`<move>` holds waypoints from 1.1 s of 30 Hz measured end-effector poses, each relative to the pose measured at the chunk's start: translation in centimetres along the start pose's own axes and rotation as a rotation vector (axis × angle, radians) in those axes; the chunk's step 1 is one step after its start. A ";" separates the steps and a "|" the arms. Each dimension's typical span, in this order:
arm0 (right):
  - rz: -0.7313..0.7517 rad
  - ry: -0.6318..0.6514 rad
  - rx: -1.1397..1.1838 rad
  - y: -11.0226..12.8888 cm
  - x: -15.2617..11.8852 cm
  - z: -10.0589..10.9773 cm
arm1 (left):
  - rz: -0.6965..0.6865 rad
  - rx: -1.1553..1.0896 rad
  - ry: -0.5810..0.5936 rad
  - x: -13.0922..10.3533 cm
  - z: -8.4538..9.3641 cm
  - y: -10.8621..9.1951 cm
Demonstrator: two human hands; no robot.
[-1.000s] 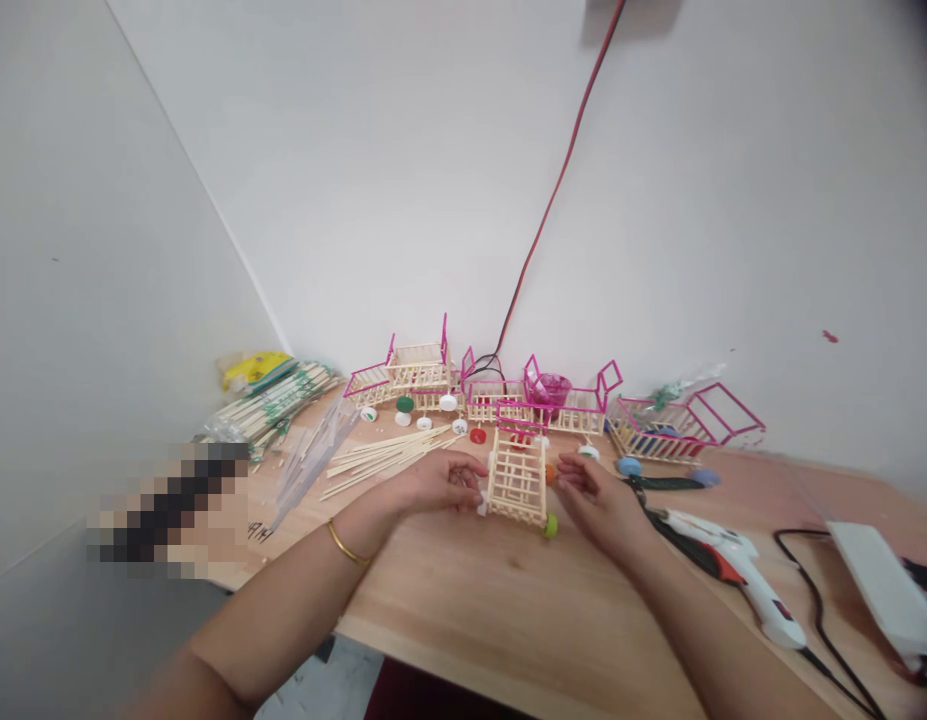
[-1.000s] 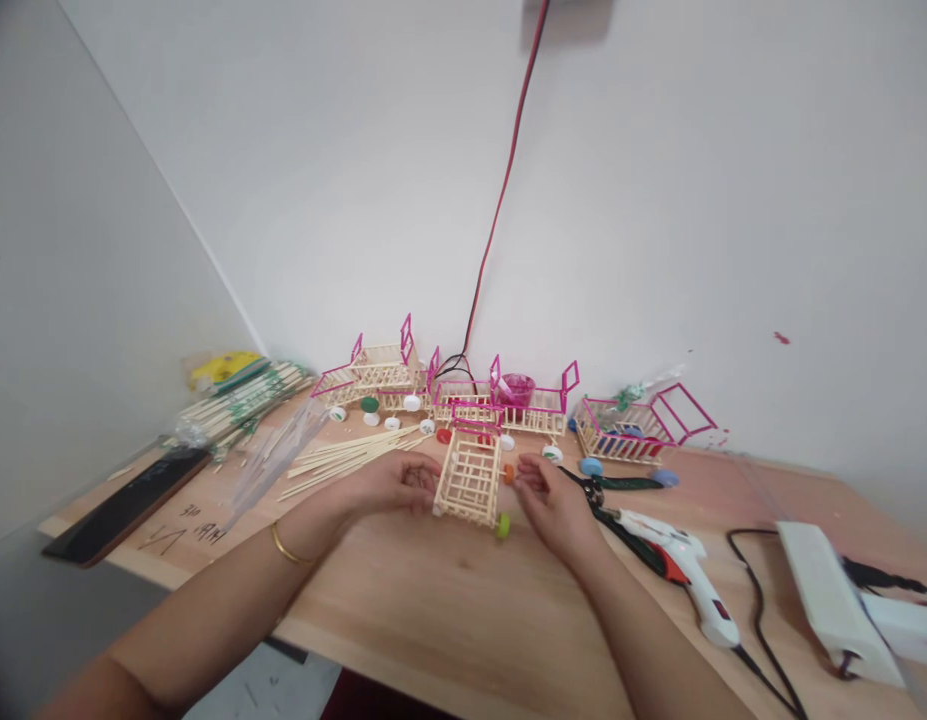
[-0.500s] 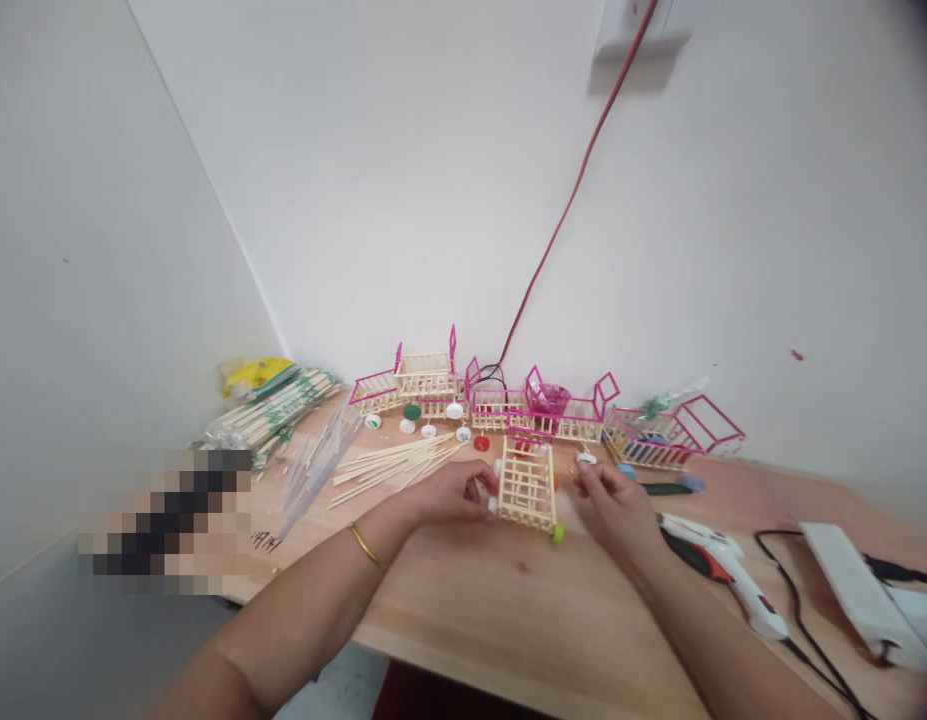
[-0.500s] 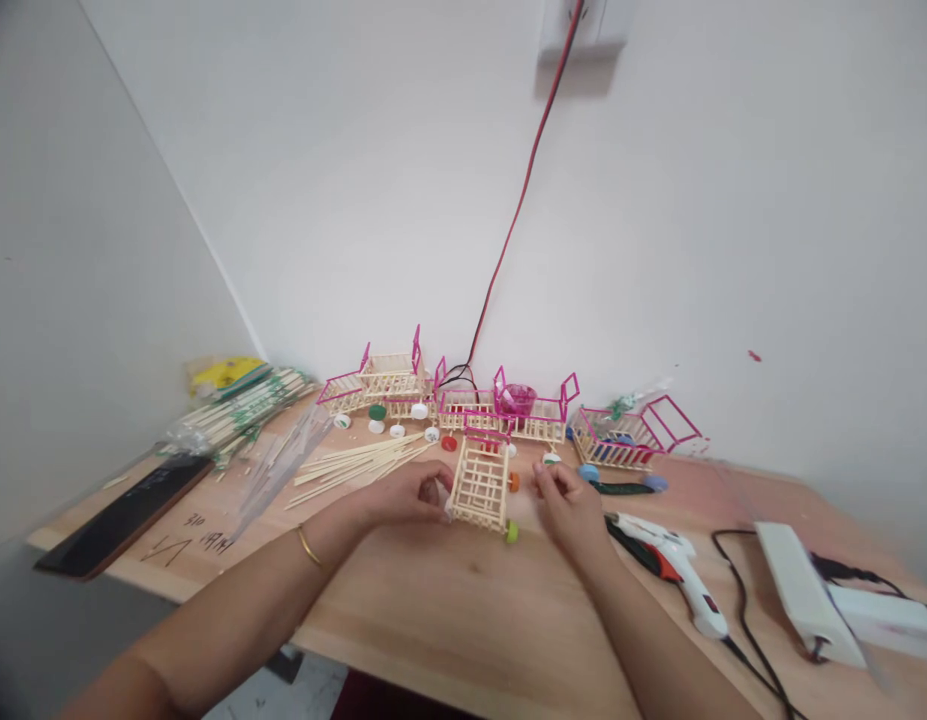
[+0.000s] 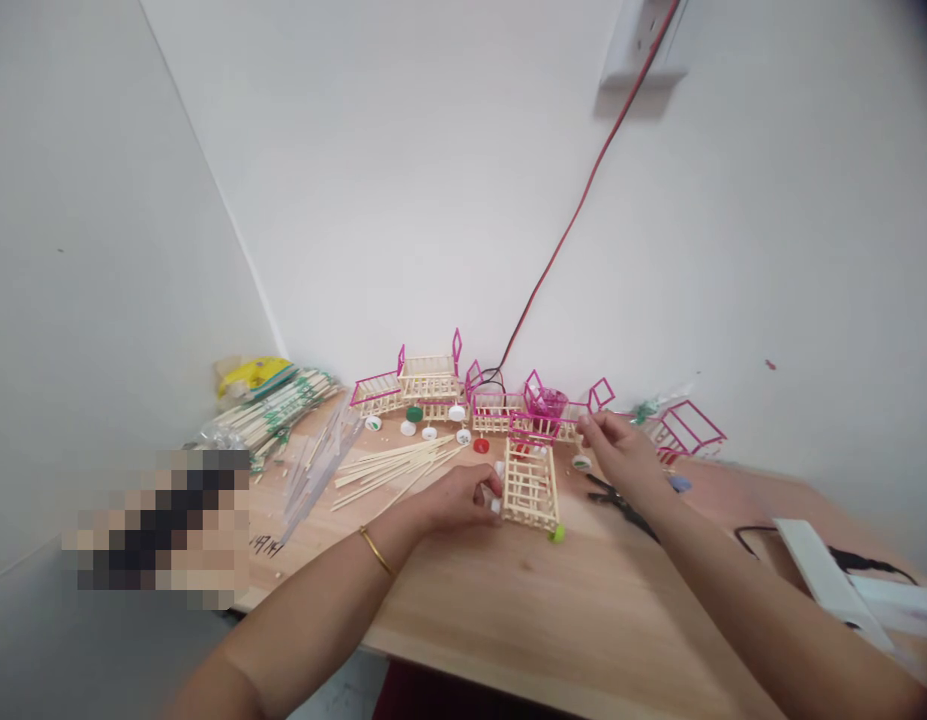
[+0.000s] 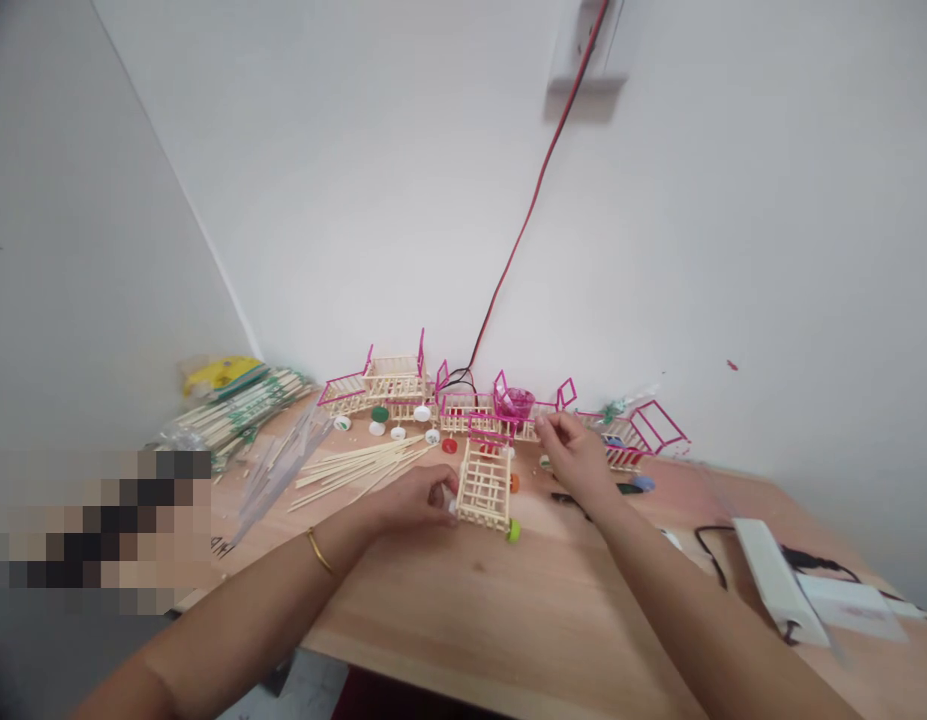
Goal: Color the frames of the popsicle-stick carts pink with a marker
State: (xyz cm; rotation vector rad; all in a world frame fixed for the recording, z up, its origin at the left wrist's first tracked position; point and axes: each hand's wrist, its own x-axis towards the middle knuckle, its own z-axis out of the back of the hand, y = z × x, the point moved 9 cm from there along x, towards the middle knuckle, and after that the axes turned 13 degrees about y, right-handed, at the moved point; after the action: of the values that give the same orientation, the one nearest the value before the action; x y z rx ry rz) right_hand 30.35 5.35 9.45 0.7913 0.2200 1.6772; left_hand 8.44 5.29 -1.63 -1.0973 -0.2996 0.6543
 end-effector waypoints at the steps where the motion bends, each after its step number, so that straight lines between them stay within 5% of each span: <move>1: -0.002 0.004 -0.031 -0.2 0.8 0.2 | -0.003 -0.011 0.006 0.0 -0.1 0.0; 13: -0.006 0.104 -0.278 -0.8 9.4 -1.5 | 0.026 -0.040 0.007 0.2 0.0 0.5; 26: 0.007 0.341 -0.295 0.1 11.7 -5.0 | -0.014 -0.051 0.002 0.2 0.1 -0.2; 33: 0.010 0.269 -0.292 0.1 12.1 -3.4 | -0.016 -0.061 0.015 0.4 -0.1 0.2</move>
State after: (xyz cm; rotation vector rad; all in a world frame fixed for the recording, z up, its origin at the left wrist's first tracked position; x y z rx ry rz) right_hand 27.48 17.40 11.55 0.3490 0.1521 1.7729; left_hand 8.70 5.52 -1.87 -1.1564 -0.3167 0.6264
